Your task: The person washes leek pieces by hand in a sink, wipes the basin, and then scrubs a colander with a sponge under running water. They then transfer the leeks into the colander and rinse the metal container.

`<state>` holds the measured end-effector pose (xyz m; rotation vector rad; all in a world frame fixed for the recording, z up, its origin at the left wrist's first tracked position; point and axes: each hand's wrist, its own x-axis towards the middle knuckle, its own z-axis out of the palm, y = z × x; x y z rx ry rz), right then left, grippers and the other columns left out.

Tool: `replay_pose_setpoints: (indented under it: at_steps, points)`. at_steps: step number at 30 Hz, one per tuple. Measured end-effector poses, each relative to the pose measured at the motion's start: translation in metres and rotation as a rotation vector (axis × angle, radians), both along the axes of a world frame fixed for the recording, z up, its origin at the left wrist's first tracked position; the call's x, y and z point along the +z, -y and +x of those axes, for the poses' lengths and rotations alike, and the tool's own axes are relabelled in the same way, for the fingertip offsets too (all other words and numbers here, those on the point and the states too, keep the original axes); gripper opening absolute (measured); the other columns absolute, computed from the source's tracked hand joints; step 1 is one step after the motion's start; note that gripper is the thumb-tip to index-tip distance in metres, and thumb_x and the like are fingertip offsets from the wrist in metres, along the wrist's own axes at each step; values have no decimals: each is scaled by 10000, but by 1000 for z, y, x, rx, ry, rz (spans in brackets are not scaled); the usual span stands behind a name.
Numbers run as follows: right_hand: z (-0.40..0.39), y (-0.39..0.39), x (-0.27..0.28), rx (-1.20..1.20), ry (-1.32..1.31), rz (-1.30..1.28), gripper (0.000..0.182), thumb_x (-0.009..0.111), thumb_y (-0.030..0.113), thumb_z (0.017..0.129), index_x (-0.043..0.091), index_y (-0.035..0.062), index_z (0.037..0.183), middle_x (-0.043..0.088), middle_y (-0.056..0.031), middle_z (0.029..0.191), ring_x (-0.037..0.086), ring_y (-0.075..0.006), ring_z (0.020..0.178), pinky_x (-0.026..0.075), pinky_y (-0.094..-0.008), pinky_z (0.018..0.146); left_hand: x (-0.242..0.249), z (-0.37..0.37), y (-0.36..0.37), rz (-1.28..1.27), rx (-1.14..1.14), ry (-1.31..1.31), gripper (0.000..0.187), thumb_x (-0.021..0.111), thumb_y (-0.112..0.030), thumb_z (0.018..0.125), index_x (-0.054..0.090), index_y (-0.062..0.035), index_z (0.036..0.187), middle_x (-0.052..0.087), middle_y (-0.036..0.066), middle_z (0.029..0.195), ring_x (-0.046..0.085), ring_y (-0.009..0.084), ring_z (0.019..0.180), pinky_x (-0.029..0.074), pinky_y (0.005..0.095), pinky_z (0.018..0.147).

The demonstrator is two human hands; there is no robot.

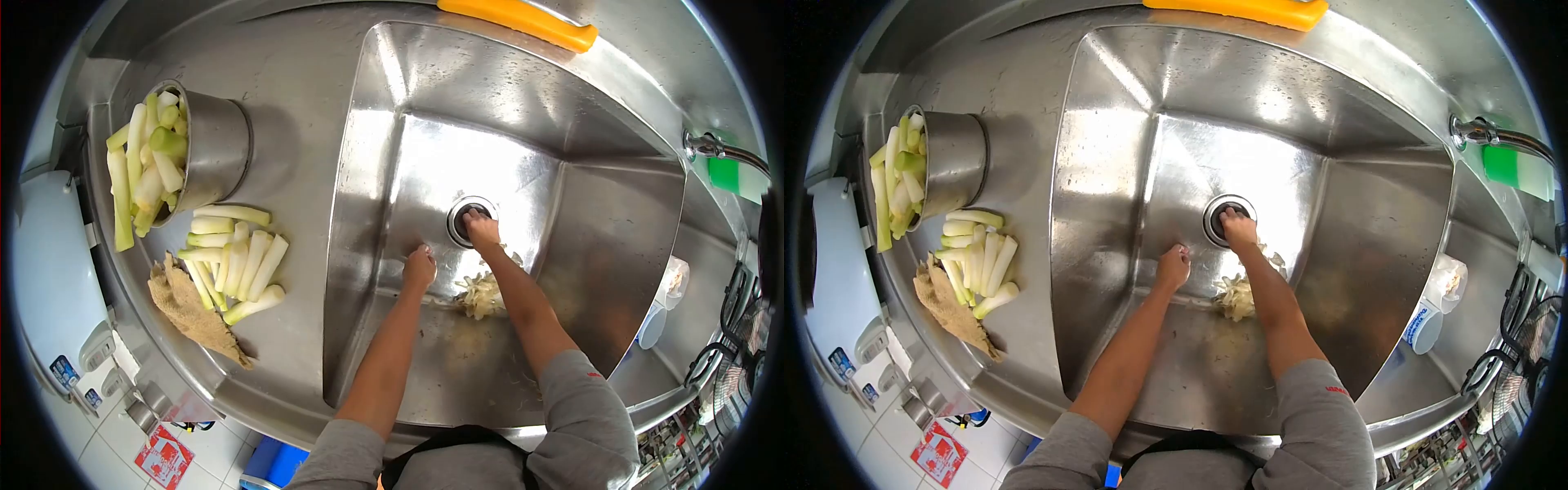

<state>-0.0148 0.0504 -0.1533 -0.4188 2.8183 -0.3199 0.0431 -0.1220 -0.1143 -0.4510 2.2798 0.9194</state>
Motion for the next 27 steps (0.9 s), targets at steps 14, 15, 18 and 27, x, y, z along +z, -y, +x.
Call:
replay_pose_setpoints:
  at_steps: [14,15,18,27]
  points:
    - [58,-51,67,152,559,-185,147,534,109,674,576,64,808,540,-137,850,532,-297,807,426,-390,693,4,48,-66,85,-360,55,498,548,-199,705,380,-21,1139,379,218,1185,390,319,1085,312,391,890]
    - [57,-49,73,62,537,-242,141,536,109,673,587,66,797,540,-132,826,531,-292,803,424,-389,686,16,50,-79,275,-543,182,585,551,-235,703,325,-23,1199,345,230,1213,361,319,1117,284,387,920]
    - [40,-45,51,-274,198,-316,121,538,112,681,585,67,782,539,-137,792,531,-282,771,418,-392,682,50,40,-94,373,-516,474,619,522,-302,717,276,-106,1250,354,192,1225,347,325,1129,287,381,923]
    - [109,-43,71,192,363,-177,191,551,304,716,555,155,837,465,-73,984,441,-246,944,380,-442,742,33,1,5,-262,-114,-60,279,485,-138,733,494,-50,998,511,153,990,493,302,933,384,411,779]
